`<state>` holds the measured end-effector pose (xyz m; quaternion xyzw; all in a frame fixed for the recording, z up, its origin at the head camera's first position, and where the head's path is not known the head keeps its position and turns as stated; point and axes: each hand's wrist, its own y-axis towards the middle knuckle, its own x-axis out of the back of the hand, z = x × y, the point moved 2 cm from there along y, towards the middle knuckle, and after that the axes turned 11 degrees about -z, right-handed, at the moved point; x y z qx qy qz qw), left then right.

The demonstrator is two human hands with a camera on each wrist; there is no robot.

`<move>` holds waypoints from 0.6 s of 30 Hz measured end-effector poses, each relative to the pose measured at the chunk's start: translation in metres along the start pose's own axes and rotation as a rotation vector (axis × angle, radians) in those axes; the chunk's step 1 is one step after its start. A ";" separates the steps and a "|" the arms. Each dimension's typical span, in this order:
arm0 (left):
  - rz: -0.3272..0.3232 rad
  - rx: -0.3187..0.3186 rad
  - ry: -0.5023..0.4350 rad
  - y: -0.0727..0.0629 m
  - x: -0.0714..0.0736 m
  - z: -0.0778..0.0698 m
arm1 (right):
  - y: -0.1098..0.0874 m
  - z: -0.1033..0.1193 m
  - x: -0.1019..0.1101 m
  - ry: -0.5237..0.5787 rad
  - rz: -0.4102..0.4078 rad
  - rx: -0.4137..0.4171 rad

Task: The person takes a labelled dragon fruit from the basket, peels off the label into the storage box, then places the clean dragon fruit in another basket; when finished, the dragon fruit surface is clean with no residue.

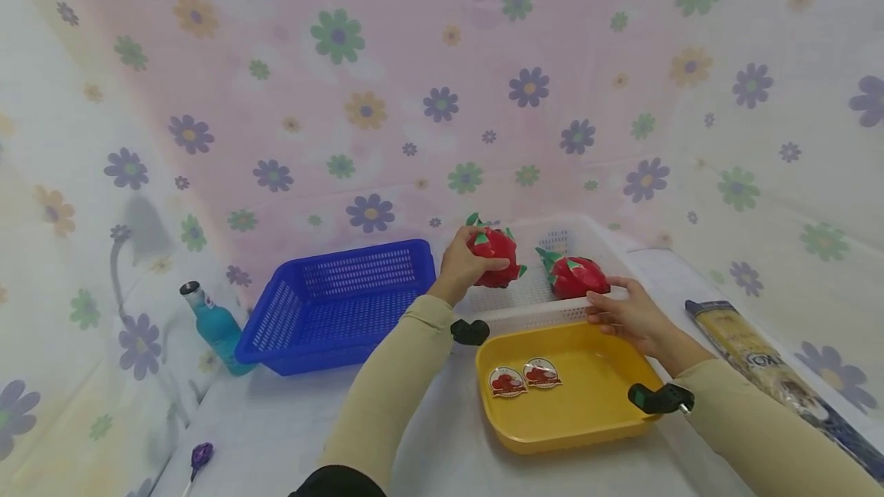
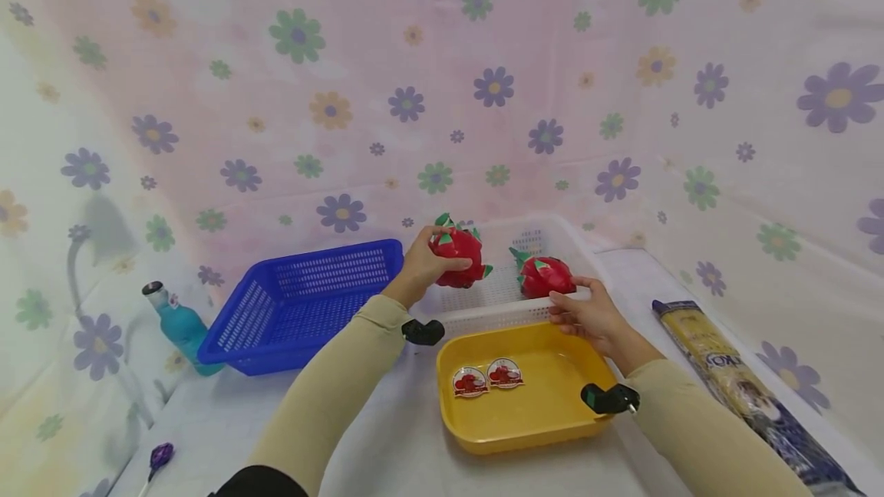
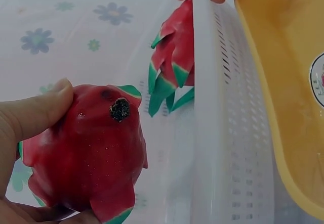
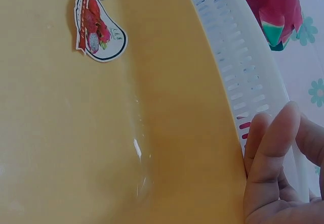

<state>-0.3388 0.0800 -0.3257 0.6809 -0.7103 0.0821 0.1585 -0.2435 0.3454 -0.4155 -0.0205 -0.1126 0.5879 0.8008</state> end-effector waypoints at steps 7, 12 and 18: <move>-0.012 0.001 0.000 -0.001 -0.004 0.003 | 0.000 0.000 0.000 -0.007 -0.009 0.001; -0.020 0.004 0.000 -0.002 -0.005 0.006 | 0.001 0.001 0.001 -0.006 -0.010 0.000; -0.017 0.006 -0.005 -0.003 -0.008 0.009 | -0.001 0.000 0.001 0.004 -0.007 -0.008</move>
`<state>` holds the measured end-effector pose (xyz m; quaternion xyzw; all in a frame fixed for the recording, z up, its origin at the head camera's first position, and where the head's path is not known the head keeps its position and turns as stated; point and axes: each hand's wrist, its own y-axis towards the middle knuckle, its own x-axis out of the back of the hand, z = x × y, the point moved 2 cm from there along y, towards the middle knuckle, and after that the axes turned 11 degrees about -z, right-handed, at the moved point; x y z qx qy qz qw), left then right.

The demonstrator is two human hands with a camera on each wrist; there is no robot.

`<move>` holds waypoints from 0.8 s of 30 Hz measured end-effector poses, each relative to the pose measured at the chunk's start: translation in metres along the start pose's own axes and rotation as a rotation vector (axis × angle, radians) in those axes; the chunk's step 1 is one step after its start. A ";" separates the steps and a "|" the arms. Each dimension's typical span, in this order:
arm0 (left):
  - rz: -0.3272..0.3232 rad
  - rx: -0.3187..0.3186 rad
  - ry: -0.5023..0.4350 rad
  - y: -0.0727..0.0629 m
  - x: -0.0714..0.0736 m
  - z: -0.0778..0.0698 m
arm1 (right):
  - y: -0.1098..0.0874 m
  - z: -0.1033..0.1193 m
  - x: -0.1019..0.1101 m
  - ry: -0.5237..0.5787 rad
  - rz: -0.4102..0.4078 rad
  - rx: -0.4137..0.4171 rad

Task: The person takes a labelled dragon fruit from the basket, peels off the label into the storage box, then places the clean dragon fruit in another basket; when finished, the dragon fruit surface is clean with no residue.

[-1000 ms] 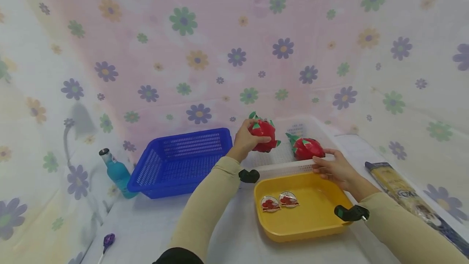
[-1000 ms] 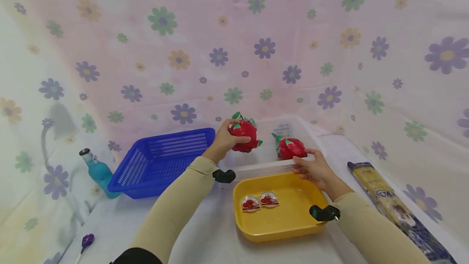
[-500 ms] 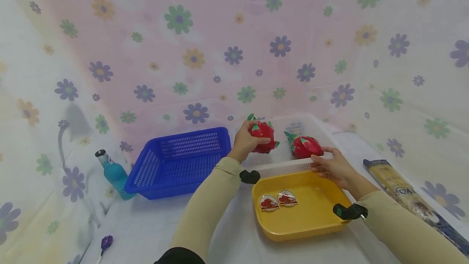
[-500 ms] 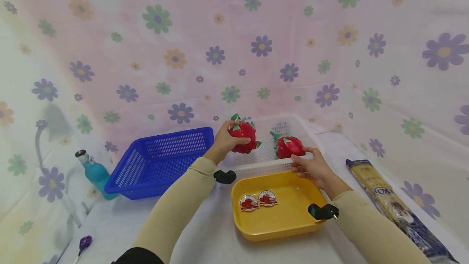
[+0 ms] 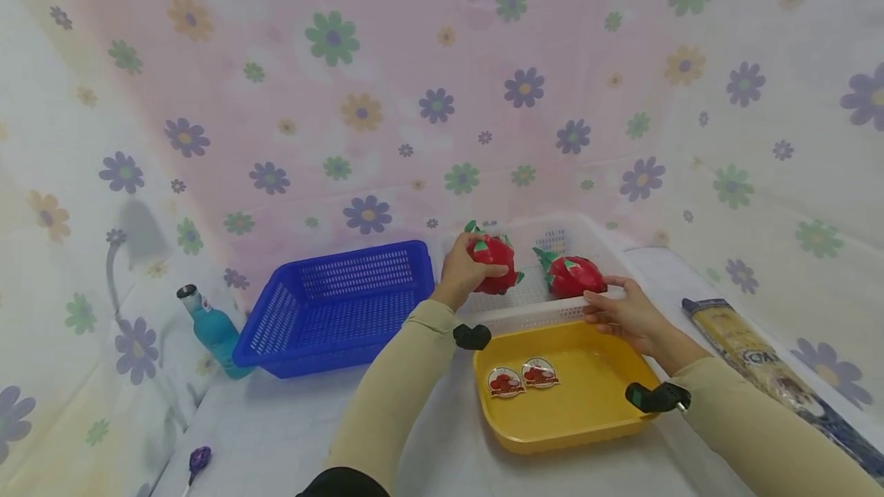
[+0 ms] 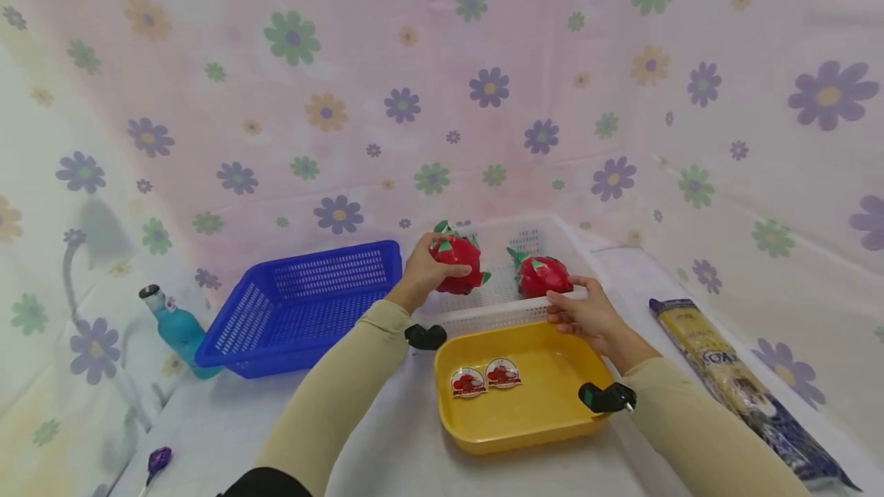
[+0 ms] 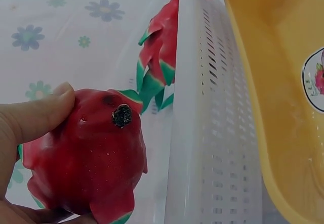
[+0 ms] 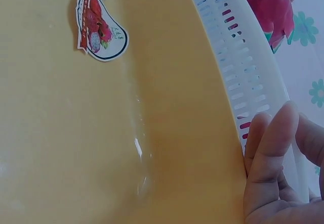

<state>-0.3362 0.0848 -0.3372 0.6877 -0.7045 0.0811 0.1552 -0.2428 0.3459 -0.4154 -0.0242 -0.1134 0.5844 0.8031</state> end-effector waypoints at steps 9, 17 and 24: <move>-0.014 0.015 0.021 0.001 -0.007 0.004 | -0.002 0.001 -0.001 -0.016 -0.016 0.002; -0.015 0.038 0.024 0.002 -0.011 0.008 | -0.002 0.003 -0.002 -0.005 -0.009 -0.007; -0.012 0.031 0.027 0.002 -0.018 0.012 | -0.003 0.002 -0.002 -0.001 -0.013 -0.013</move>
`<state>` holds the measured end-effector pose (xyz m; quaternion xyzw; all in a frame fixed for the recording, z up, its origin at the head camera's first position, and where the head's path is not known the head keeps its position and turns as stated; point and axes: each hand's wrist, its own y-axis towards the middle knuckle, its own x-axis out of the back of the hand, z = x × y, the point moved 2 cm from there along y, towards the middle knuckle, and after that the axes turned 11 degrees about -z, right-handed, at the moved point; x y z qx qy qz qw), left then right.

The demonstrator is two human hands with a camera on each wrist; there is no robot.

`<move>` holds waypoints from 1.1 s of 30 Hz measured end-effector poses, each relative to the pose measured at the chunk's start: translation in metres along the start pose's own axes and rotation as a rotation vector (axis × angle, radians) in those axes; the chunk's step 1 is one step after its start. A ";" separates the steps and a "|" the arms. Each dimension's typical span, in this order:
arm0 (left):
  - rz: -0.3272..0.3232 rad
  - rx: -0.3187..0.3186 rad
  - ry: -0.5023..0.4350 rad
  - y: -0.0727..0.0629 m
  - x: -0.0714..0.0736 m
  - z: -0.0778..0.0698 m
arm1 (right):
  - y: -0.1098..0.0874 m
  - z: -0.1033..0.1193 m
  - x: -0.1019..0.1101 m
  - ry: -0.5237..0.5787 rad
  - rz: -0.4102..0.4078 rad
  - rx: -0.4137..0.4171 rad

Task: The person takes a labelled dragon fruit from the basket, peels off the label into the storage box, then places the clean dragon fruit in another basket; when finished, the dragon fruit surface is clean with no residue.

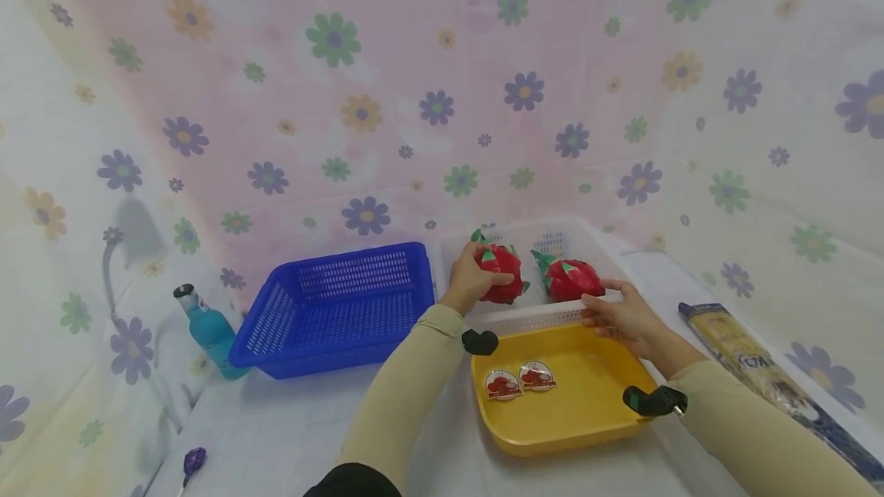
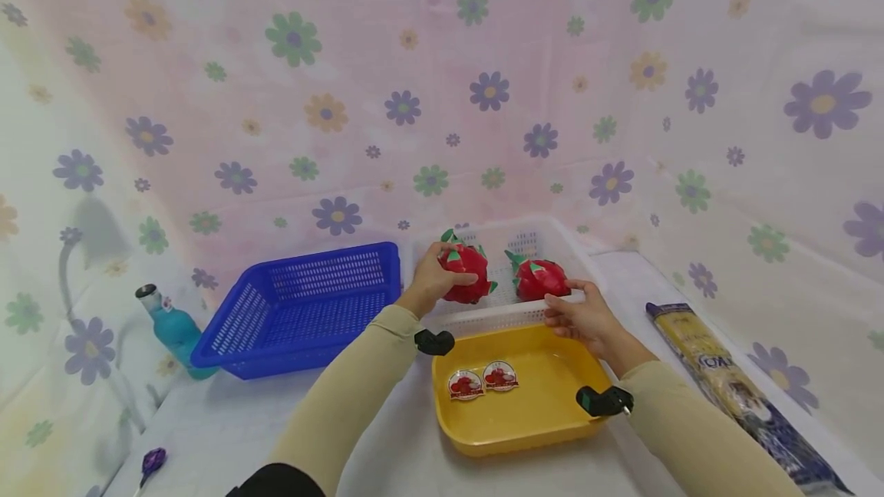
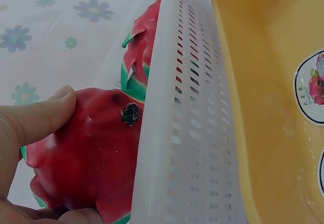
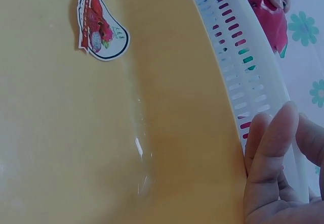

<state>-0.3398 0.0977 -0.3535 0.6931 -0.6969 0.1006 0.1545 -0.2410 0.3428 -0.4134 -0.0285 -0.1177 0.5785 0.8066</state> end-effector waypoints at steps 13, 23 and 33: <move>-0.048 -0.049 0.030 -0.002 0.000 -0.004 | -0.001 -0.002 -0.002 -0.007 -0.006 -0.003; -0.034 -0.081 0.047 -0.002 0.012 -0.012 | 0.000 0.001 -0.002 -0.025 -0.001 0.017; -0.005 -0.031 -0.033 -0.015 0.035 -0.005 | 0.001 -0.001 0.000 -0.012 0.008 0.016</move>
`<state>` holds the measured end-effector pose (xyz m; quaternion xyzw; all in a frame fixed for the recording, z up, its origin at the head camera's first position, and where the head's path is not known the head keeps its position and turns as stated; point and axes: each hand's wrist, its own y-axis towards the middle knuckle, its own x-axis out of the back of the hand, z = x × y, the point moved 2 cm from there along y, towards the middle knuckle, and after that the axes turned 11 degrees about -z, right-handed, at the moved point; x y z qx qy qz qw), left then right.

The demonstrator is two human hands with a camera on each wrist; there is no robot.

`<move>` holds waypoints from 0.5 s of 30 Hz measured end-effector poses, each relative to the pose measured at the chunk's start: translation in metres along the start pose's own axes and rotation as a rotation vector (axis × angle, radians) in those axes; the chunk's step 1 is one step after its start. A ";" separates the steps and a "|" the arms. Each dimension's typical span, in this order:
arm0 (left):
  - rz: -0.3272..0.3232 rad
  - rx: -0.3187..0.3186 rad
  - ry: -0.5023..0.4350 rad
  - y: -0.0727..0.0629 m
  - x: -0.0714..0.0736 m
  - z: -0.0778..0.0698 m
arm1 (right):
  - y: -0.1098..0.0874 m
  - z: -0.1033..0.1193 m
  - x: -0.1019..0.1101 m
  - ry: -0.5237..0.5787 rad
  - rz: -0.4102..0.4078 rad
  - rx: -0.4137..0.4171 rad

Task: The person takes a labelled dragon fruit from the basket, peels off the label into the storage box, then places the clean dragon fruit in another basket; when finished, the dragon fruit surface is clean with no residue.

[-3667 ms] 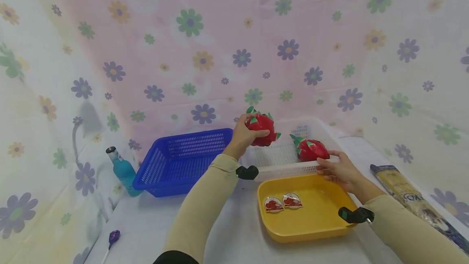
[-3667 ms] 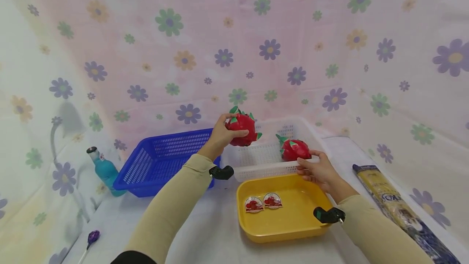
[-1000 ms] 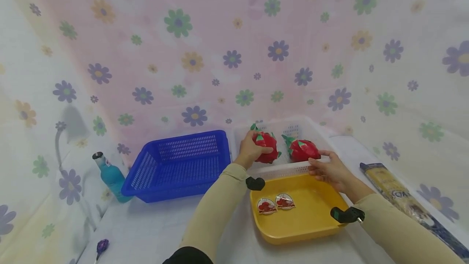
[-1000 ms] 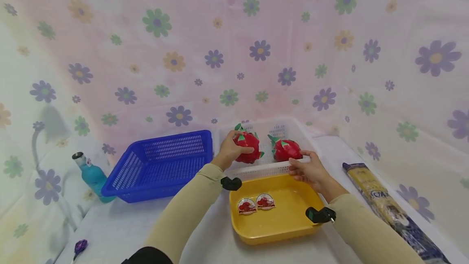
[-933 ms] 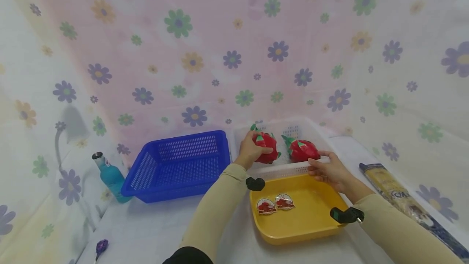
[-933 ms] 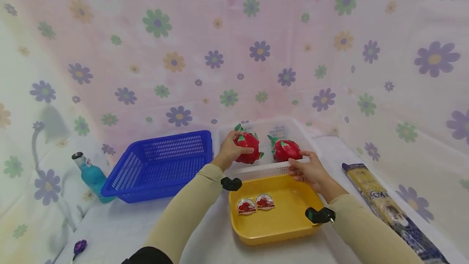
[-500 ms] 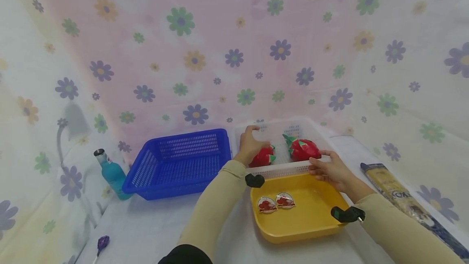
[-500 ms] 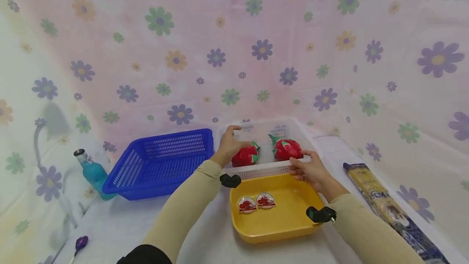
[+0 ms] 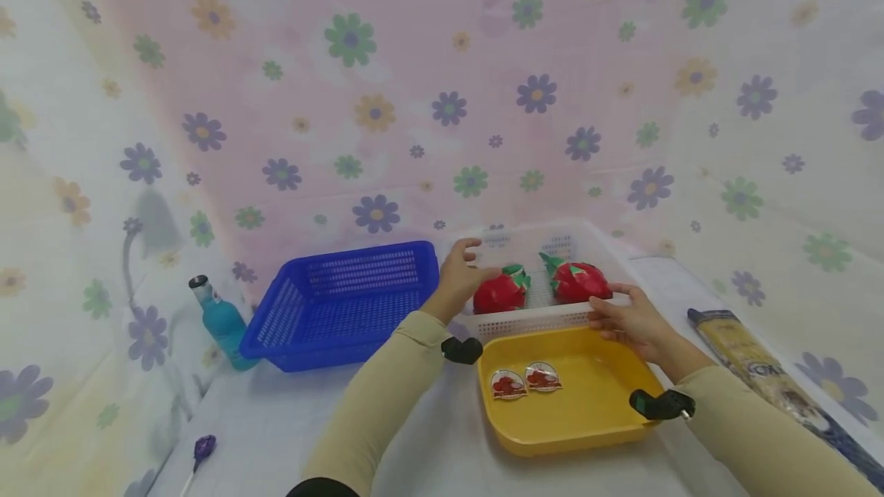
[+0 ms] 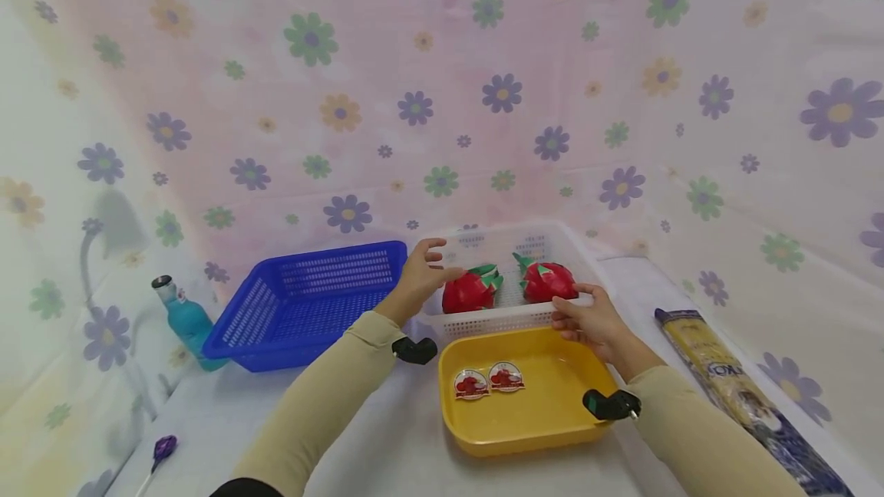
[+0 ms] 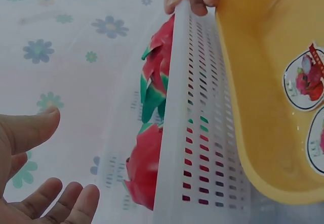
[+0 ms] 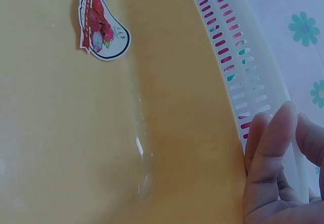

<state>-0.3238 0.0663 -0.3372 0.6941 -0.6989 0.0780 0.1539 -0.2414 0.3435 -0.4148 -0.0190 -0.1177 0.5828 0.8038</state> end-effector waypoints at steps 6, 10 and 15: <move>0.019 0.032 -0.047 -0.012 0.017 0.011 | 0.000 0.002 0.000 -0.007 0.003 -0.002; 0.047 0.043 -0.032 -0.027 0.032 0.018 | -0.002 0.000 0.003 -0.003 -0.006 -0.020; 0.028 -0.021 0.034 -0.050 0.060 0.031 | -0.006 0.000 0.006 -0.005 -0.019 -0.035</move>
